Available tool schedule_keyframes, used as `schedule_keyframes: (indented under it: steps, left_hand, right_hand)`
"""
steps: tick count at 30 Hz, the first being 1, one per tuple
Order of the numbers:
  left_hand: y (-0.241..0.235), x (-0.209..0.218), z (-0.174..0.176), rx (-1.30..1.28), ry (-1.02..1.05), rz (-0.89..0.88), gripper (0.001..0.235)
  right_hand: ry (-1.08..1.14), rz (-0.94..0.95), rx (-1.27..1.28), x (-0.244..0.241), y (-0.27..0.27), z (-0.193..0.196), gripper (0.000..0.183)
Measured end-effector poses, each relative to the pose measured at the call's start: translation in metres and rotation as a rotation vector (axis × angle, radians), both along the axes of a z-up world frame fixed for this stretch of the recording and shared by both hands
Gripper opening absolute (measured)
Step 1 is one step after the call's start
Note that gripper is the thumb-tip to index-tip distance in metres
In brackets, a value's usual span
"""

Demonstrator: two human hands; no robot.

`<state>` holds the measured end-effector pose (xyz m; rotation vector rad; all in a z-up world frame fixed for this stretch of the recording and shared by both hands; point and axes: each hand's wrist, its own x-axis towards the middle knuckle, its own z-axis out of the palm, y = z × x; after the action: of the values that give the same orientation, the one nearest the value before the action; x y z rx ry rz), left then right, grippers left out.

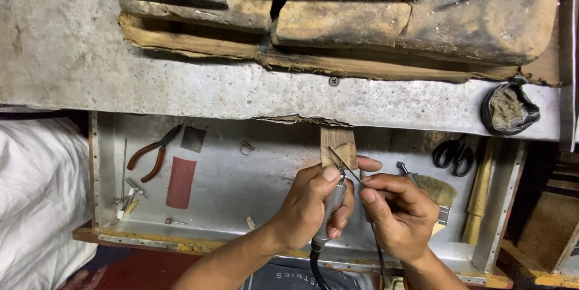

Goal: The person uses a rotary tool to polish a small metal ring held in the left hand. They switch to a different rotary bit and continue polishing the ring while holding it against a wooden block. The person then uses tweezers to adjust the ring and resumes polishing with the rotary tool.

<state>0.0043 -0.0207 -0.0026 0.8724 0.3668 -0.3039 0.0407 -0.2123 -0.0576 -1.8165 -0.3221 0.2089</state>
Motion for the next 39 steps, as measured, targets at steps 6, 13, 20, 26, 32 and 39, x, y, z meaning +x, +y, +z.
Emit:
schedule_keyframes:
  steps: [6, 13, 20, 26, 32, 39]
  left_hand:
    - [0.000, -0.001, -0.003, -0.050, -0.017, 0.007, 0.061]
    - [0.004, 0.001, -0.004, -0.125, -0.032, 0.000, 0.066]
    - [0.008, -0.001, -0.011, -0.198, -0.098, -0.025, 0.069]
    - [0.004, 0.000, -0.016, -0.245, -0.029, -0.032, 0.071]
    - [0.007, 0.002, -0.021, -0.309, -0.059, -0.056, 0.072]
    - [0.006, 0.003, -0.022, -0.279, -0.082, -0.043, 0.070]
  right_hand:
    - [-0.020, 0.013, 0.001, 0.000, 0.003, -0.001, 0.014]
    - [-0.015, -0.026, -0.002, -0.004, -0.002, 0.001, 0.014]
    - [-0.207, 0.075, -0.134, 0.007, -0.007, 0.007, 0.010]
    - [-0.258, 0.098, -0.152, 0.022, 0.022, 0.031, 0.012]
    - [-0.235, 0.146, -0.157, 0.018, 0.003, 0.020, 0.009]
    - [-0.218, 0.115, -0.166, 0.022, 0.006, 0.027, 0.009]
